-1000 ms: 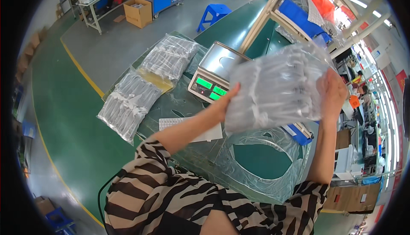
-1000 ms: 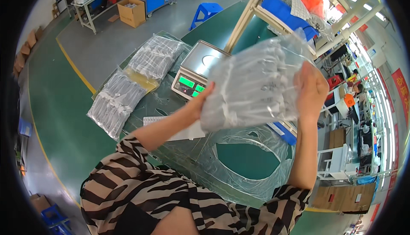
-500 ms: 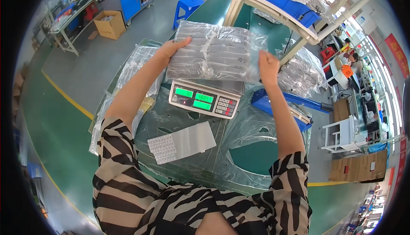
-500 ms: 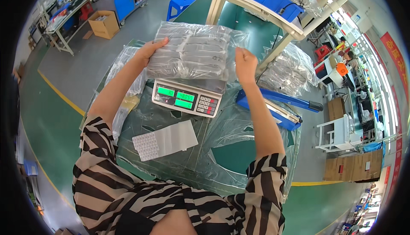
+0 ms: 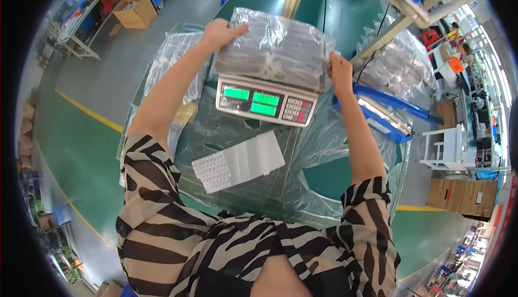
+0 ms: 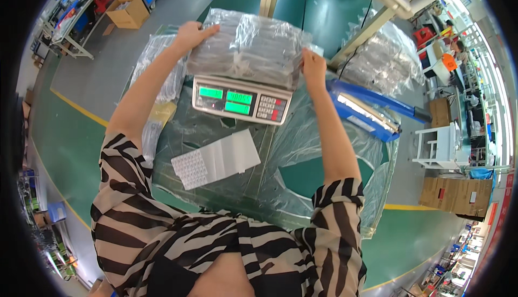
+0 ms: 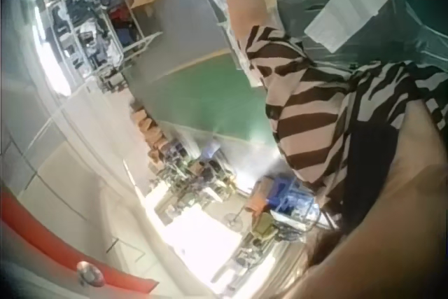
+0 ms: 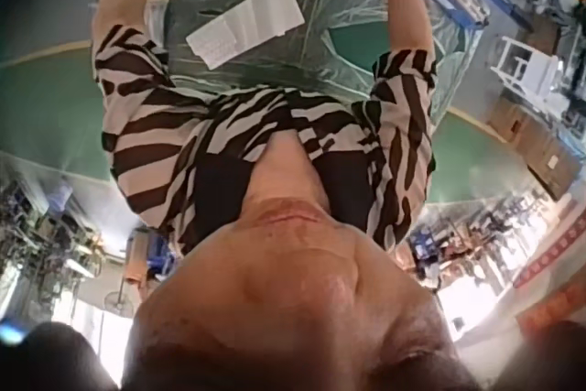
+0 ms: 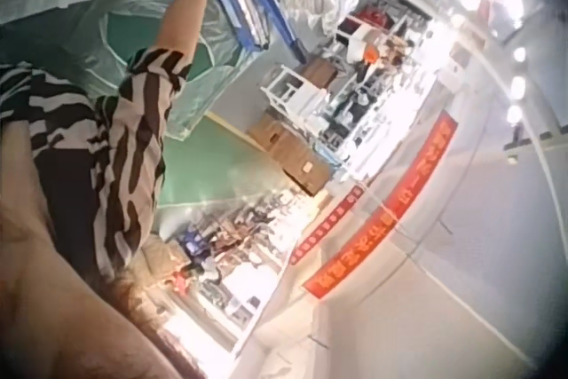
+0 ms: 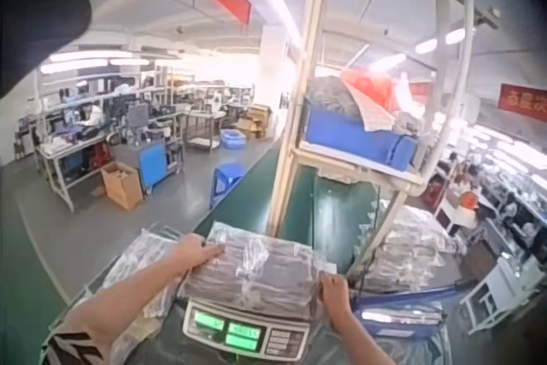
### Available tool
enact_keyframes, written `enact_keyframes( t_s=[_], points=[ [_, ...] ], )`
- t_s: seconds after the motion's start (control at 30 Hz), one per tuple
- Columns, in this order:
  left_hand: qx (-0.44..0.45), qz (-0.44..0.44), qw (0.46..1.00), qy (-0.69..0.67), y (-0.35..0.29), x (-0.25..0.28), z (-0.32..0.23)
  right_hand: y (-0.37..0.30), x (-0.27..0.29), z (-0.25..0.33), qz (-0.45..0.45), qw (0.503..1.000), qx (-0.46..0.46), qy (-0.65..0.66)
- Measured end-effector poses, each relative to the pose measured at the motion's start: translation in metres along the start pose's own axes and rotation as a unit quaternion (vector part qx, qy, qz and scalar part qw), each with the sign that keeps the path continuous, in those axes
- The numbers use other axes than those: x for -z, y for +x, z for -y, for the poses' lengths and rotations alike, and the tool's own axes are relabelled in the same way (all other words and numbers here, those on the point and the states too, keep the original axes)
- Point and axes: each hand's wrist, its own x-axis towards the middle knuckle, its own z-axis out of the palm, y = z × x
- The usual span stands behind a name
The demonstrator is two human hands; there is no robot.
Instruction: Weighing components in plastic bags and sealing them using a heat sealer.
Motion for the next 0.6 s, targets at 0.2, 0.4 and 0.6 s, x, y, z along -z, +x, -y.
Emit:
enact_keyframes(
  t_s=[0.2, 0.4, 0.6],
  points=[
    [-0.042, -0.103, 0.994, -0.018, 0.004, 0.012, 0.013, -0.014, 0.026, 0.013, 0.128, 0.983, -0.131, 0.007],
    [-0.009, -0.056, 0.995, -0.079, 0.003, 0.014, 0.025, -0.028, 0.044, 0.015, 0.225, 0.945, -0.221, 0.087],
    [-0.012, -0.056, 0.992, -0.111, 0.003, 0.013, 0.022, -0.031, 0.051, 0.016, 0.229, 0.944, -0.225, 0.078]
  ],
)
